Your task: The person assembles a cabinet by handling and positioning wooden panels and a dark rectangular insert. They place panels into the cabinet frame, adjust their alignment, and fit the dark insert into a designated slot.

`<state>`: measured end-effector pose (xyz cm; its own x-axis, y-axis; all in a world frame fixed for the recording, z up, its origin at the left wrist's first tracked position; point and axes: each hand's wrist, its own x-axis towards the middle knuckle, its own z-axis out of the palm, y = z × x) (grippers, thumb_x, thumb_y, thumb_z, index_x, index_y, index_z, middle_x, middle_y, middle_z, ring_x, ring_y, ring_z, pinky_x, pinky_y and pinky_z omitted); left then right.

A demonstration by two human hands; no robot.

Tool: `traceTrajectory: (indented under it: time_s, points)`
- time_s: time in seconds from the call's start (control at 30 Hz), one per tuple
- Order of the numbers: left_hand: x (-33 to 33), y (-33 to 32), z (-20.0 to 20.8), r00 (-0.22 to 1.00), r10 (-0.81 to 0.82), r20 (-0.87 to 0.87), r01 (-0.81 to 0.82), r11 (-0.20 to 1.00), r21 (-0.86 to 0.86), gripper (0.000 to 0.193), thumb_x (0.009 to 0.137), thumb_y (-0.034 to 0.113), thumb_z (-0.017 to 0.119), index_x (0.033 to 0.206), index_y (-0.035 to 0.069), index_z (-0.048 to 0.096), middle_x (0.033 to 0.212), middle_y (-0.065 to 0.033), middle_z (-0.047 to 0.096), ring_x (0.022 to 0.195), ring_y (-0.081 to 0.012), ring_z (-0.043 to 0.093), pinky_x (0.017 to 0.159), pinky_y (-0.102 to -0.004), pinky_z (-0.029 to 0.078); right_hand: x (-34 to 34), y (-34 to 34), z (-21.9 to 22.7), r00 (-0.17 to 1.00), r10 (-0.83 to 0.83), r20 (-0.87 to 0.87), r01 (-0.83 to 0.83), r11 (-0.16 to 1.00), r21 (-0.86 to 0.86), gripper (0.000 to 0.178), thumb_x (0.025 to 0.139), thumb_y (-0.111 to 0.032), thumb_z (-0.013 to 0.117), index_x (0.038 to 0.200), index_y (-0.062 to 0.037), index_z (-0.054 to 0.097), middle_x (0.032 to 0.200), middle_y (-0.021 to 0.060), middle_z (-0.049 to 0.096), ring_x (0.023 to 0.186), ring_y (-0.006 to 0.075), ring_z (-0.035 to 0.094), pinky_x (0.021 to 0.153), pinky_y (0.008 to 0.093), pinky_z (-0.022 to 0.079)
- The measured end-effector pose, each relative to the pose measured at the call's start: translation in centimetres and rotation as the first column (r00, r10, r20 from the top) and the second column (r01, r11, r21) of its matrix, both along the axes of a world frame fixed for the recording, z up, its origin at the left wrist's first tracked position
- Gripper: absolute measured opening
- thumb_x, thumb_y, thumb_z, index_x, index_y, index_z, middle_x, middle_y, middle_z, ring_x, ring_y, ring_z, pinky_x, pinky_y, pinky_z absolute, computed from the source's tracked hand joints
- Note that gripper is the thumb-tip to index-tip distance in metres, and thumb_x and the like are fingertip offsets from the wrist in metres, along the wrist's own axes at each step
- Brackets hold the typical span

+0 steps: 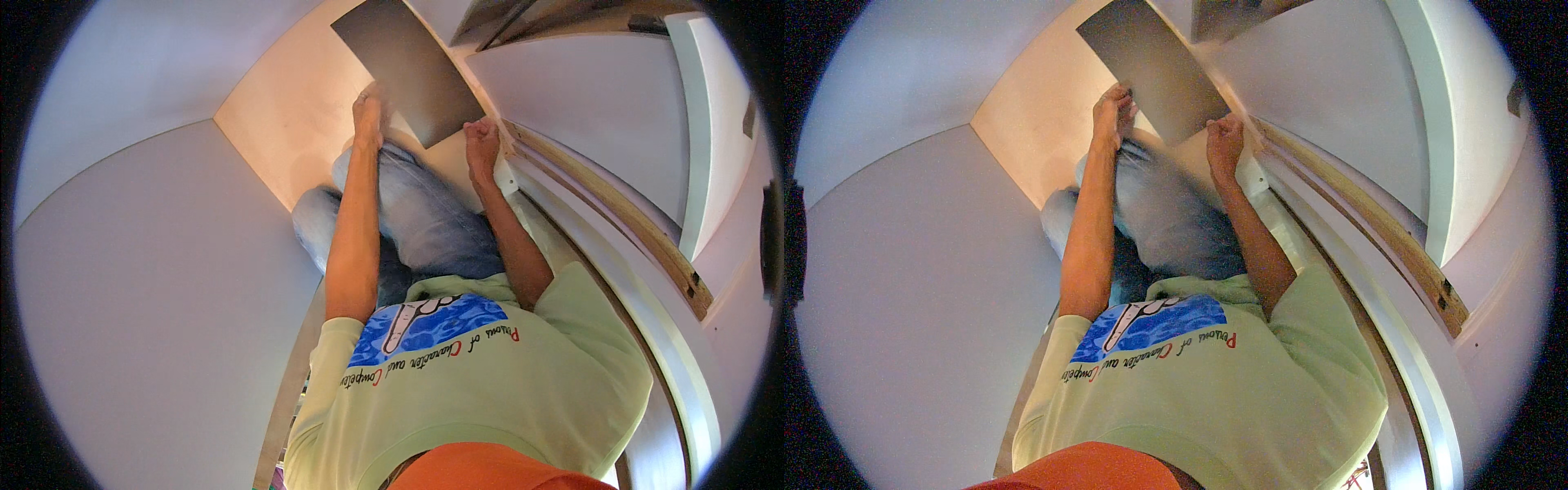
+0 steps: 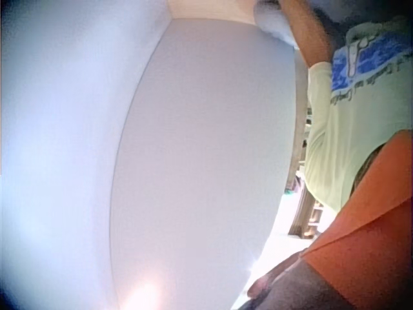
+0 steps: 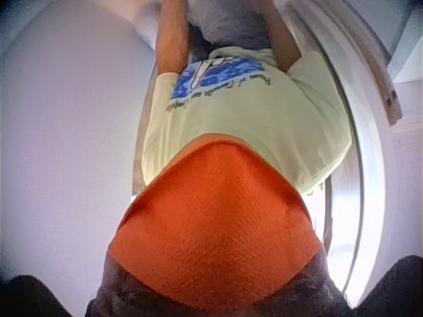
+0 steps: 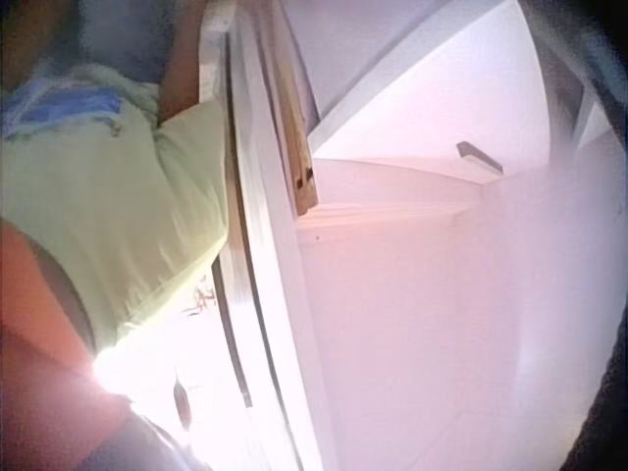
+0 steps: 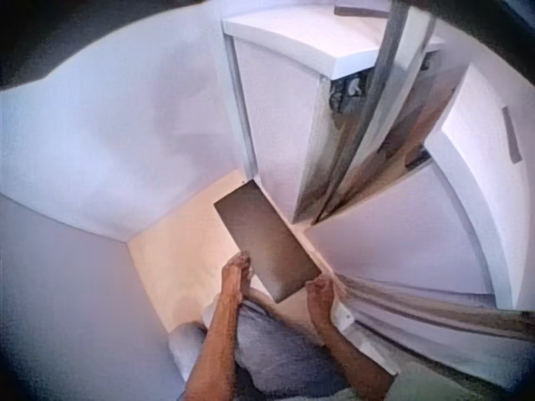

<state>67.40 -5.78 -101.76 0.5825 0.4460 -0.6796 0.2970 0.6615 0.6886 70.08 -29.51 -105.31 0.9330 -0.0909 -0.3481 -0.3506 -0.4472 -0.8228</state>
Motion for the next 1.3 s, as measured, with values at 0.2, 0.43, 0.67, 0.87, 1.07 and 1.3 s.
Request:
traceTrajectory:
  time_s: [0.2, 0.43, 0.67, 0.87, 1.07, 1.3]
  points:
    - [0.1, 0.0, -0.1, 1.0, -0.002, -0.014, 0.003, 1.0, 0.026, 0.034, 0.097, 0.021, 0.056, 0.126, 0.004, 0.06, 0.107, -0.0036, 0.06, 0.096, -0.0147, 0.057, 0.081, -0.0311, 0.054, 0.1, 0.2, 2.6, 0.997, 0.074, -0.031, -0.075, 0.997, -0.009, 0.046, 0.088, -0.019, 0.07, 0.125, 0.0043, 0.054, 0.104, 0.0132, 0.065, 0.102, 0.0229, 0.061, 0.094, 0.0358, 0.046]
    - [0.3, 0.1, -0.1, 0.997, -0.066, 0.034, 0.064, 0.997, 0.044, 0.027, 0.098, 0.02, 0.053, 0.121, 0.007, 0.061, 0.085, 0.0031, 0.055, 0.079, -0.0086, 0.054, 0.075, -0.0282, 0.052, 0.0, 1.0, 3.3, 0.994, -0.008, -0.113, 0.017, 0.997, 0.079, 0.062, 0.088, -0.017, 0.068, 0.139, 0.0083, 0.044, 0.109, 0.0134, 0.065, 0.104, 0.0232, 0.061, 0.098, 0.0346, 0.044]
    - [0.2, -0.4, 0.6, 0.998, -0.06, 0.016, 0.059, 0.994, 0.089, 0.036, 0.098, 0.021, 0.055, 0.129, 0.004, 0.057, 0.098, -0.001, 0.061, 0.092, -0.0132, 0.058, 0.084, -0.033, 0.052, 0.1, 0.5, 3.1, 0.999, 0.017, -0.052, -0.013, 0.997, 0.073, 0.065, 0.088, -0.016, 0.068, 0.142, 0.008, 0.041, 0.109, 0.0133, 0.065, 0.106, 0.0217, 0.06, 0.098, 0.0338, 0.045]
    - [0.0, -0.4, 0.3, 0.998, -0.063, 0.014, 0.062, 0.996, 0.069, 0.041, 0.098, 0.022, 0.056, 0.134, 0.001, 0.054, 0.111, -0.0044, 0.063, 0.104, -0.0171, 0.059, 0.091, -0.0355, 0.051, 0.1, 0.3, 2.2, 0.998, 0.048, -0.04, -0.047, 0.998, 0.029, 0.062, 0.087, -0.015, 0.071, 0.138, 0.0039, 0.044, 0.117, 0.0175, 0.059, 0.11, 0.0321, 0.058, 0.1, 0.0421, 0.044]
    - [0.1, -0.4, 0.7, 0.996, -0.066, 0.065, 0.063, 0.997, 0.044, 0.035, 0.098, 0.021, 0.056, 0.128, 0.003, 0.058, 0.105, -0.0013, 0.063, 0.096, -0.0139, 0.058, 0.086, -0.0332, 0.05, 0.1, -0.1, 2.2, 0.986, 0.167, 0.022, -0.161, 0.975, -0.154, 0.062, 0.087, -0.02, 0.069, 0.138, 0.0068, 0.044, 0.121, 0.0228, 0.055, 0.115, 0.0357, 0.053, 0.101, 0.0448, 0.042]
    - [0.4, -0.3, -0.3, 0.999, -0.047, -0.003, 0.047, 0.994, 0.098, 0.019, 0.096, 0.017, 0.057, 0.109, 0.006, 0.064, 0.089, 0.0028, 0.058, 0.085, -0.0117, 0.055, 0.078, -0.0311, 0.049, -0.5, 0.2, 2.0, 0.987, 0.159, 0.029, -0.156, 0.985, -0.072, 0.07, 0.088, -0.021, 0.068, 0.145, 0.0048, 0.038, 0.128, 0.0265, 0.051, 0.121, 0.0399, 0.05, 0.109, 0.0449, 0.037]
